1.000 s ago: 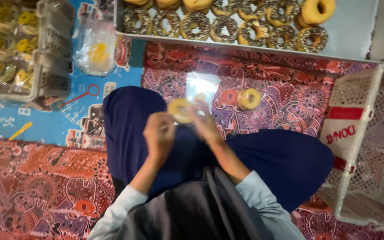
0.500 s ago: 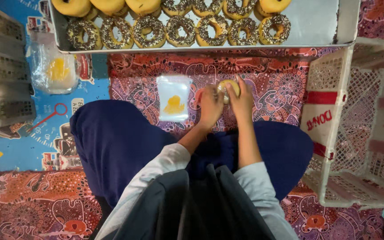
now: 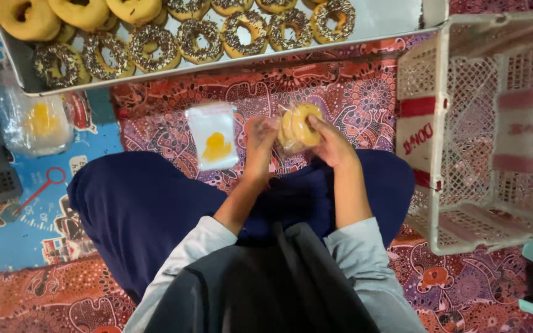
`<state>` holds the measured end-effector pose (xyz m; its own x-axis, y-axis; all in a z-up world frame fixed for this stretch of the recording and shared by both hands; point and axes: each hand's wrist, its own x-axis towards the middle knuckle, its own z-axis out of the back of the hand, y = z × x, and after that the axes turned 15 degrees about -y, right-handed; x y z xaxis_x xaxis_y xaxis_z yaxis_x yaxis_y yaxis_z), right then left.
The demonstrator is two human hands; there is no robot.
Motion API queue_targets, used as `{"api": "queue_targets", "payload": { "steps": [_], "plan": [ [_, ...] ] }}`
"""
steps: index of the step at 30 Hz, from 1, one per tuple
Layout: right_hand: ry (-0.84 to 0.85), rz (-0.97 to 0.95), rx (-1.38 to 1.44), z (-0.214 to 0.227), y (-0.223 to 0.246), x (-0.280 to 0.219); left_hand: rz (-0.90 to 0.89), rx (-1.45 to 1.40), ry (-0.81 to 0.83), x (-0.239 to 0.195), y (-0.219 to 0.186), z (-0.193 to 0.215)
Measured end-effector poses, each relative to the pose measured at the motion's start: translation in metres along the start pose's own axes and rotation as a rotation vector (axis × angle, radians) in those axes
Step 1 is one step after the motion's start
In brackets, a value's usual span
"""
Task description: The person sits on a patterned mat and packages donuts one by one. They pick donuts from a metal tray, place them into clear plastic bags, and arrange the sealed bags into a white plastic crate. The person handles both plain and chocolate-sprinkled donuts.
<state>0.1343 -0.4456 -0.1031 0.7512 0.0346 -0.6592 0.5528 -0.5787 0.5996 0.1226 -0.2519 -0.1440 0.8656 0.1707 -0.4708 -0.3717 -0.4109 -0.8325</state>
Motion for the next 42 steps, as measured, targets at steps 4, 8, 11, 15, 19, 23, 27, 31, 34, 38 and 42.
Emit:
{"api": "queue_targets", "payload": {
  "steps": [4,8,11,15,19,23,27,31,34,38,42],
  "plan": [
    [-0.107,0.332,-0.046,-0.014,-0.012,-0.035,0.239,-0.313,0.154,-0.018,-0.024,-0.011],
    [-0.239,0.614,-0.142,-0.027,-0.044,-0.062,0.127,-0.384,0.025,-0.034,-0.042,-0.016],
    [-0.287,0.389,0.211,-0.023,-0.050,-0.072,0.060,-0.585,0.110,-0.041,-0.060,-0.013],
    [-0.326,0.217,0.536,-0.008,-0.033,-0.088,0.039,-0.571,0.113,-0.045,-0.084,-0.010],
    [0.327,0.313,0.707,-0.014,-0.035,-0.108,0.010,-0.580,0.050,-0.057,-0.088,-0.011],
    [-0.067,0.085,0.662,-0.035,-0.043,-0.109,-0.158,-0.513,0.181,-0.079,-0.081,-0.018],
    [-0.132,0.082,0.428,-0.025,-0.020,-0.100,0.182,-0.500,0.394,-0.074,-0.091,-0.005],
    [-0.005,0.187,0.191,-0.005,-0.009,-0.103,0.421,0.007,0.323,-0.058,-0.096,0.010],
    [-0.046,0.177,0.367,-0.010,-0.017,-0.100,0.205,0.034,0.220,-0.062,-0.083,-0.006],
    [-0.048,0.192,0.544,-0.003,-0.040,-0.108,-0.195,0.111,0.337,-0.100,-0.048,-0.025],
    [0.158,0.217,0.616,0.053,0.001,-0.152,-0.558,0.476,0.565,-0.089,-0.044,-0.016]
  ]
}}
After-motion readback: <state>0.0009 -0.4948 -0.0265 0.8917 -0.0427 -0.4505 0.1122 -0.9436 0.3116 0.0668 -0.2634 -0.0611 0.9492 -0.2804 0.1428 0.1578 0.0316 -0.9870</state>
